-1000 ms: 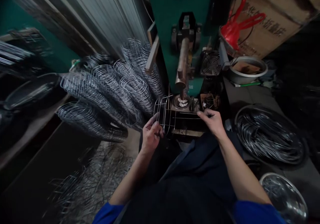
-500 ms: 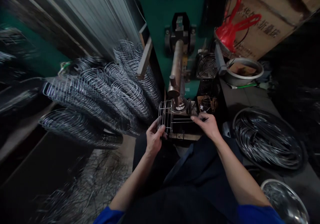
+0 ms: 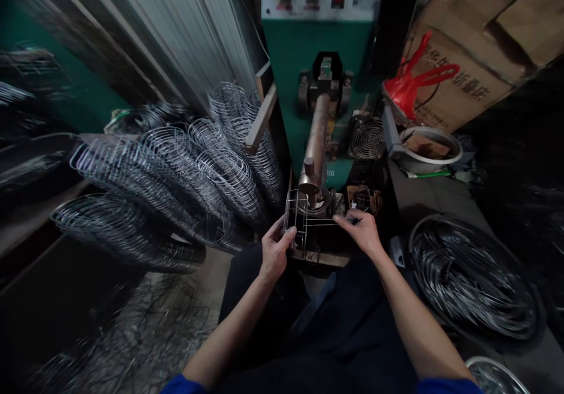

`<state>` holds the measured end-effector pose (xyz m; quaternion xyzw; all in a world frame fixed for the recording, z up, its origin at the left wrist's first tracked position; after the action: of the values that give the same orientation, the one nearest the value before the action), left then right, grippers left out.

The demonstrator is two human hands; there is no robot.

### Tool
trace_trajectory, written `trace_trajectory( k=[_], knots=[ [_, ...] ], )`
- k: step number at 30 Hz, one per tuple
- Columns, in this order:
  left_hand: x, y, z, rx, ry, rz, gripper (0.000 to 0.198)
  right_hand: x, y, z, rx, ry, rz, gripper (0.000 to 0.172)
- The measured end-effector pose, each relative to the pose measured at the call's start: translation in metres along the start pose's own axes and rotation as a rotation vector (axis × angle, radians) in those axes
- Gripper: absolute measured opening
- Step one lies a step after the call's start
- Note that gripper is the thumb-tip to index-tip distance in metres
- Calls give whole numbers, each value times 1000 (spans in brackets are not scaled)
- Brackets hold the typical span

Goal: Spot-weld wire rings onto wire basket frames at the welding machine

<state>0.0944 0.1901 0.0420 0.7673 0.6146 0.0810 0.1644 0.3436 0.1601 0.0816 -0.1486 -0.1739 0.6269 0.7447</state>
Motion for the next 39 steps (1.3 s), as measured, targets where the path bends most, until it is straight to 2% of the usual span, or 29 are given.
trace_trajectory(
  k=[20,30,34,39],
  knots=[
    [24,22,-4,-80,2,30,76,21,-15,0,-23,19,14,57],
    [30,24,-5,-82,-16,16,77,28,-18,-8,-46,49,27,56],
    [31,23,-6,-69,-21,-10,76,30,-18,-9,-58,40,16,57],
    [26,23,-14,8,-45,0,64,27,-14,4,-91,16,-18,55]
  ],
)
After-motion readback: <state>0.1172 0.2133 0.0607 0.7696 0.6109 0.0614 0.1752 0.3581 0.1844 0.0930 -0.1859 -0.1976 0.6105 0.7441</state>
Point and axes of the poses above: each hand's wrist, its own x-axis towards the middle knuckle, its own y-axis out of the palm, z = x × y, the point moved 5 cm from there along x, towards the middle knuckle, and after that the axes turned 9 degrees about z, right-handed, at the moved point
